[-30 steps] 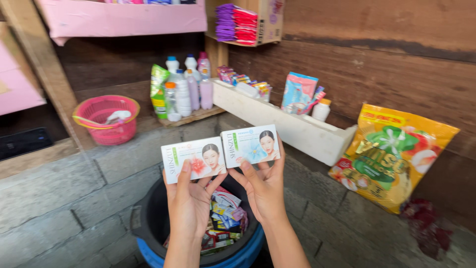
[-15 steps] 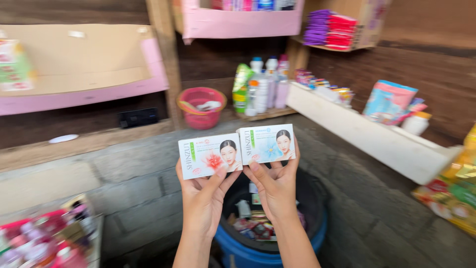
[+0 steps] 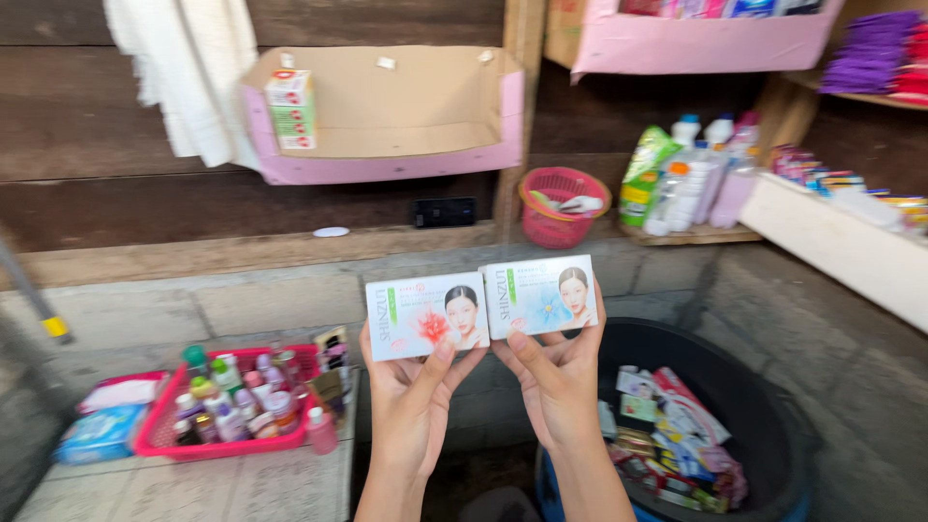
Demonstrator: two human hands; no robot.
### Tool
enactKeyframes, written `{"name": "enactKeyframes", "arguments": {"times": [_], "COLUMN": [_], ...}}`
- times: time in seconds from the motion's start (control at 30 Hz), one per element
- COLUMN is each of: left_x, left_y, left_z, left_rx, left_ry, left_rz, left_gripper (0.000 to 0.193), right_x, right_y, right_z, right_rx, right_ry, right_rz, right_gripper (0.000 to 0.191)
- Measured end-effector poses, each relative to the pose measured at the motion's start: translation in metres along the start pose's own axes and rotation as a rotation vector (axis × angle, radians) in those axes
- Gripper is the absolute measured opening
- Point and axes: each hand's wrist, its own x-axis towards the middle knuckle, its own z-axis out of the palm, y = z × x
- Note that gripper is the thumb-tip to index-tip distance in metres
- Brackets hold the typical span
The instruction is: The person picks toiletry boxes and packets one at a time from a large basin on the floor and places them onto a wall-mounted cardboard shelf, arranging soap boxes, skincare boxes and toothpaste boxes in rows. They continue sorting through the basin contents and align the items on the shelf.
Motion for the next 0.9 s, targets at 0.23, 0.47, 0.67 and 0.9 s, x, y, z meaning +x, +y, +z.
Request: {"name": "enactKeyframes", "arguments": {"times": [0.23,0.47,0.67,0.9], "left_x": [-0.004,-0.006,0.004,0.049], "left_y": [0.041,0.06,0.058,0.039], "left_z": [-0.065,-0.092,-0.108,-0.122], "left_rx": [0.053,0.064,0.084,0.112], "left_ry": [0.084,0.16,0.205,0.175], "left_rz": [0.034,0.058,0.044,0.123], "left_gripper": [0.069,0.072,0.066,0.063], "right_x": [-0.019,-0.02,-0.009,0.037], "right_y": [0.057,0.101,0.129,0.152], "right_z": [0.047,0.058,0.055,0.052], "right_rx": [-0.003,-0.043,0.022,0.041], "right_ry": [-0.024,-0.096,-0.092,-0.13], "right_rz": [0.116,0.078,0.147,0.158], "right_gripper": [0.099,0.101,0.101,0.1]}}
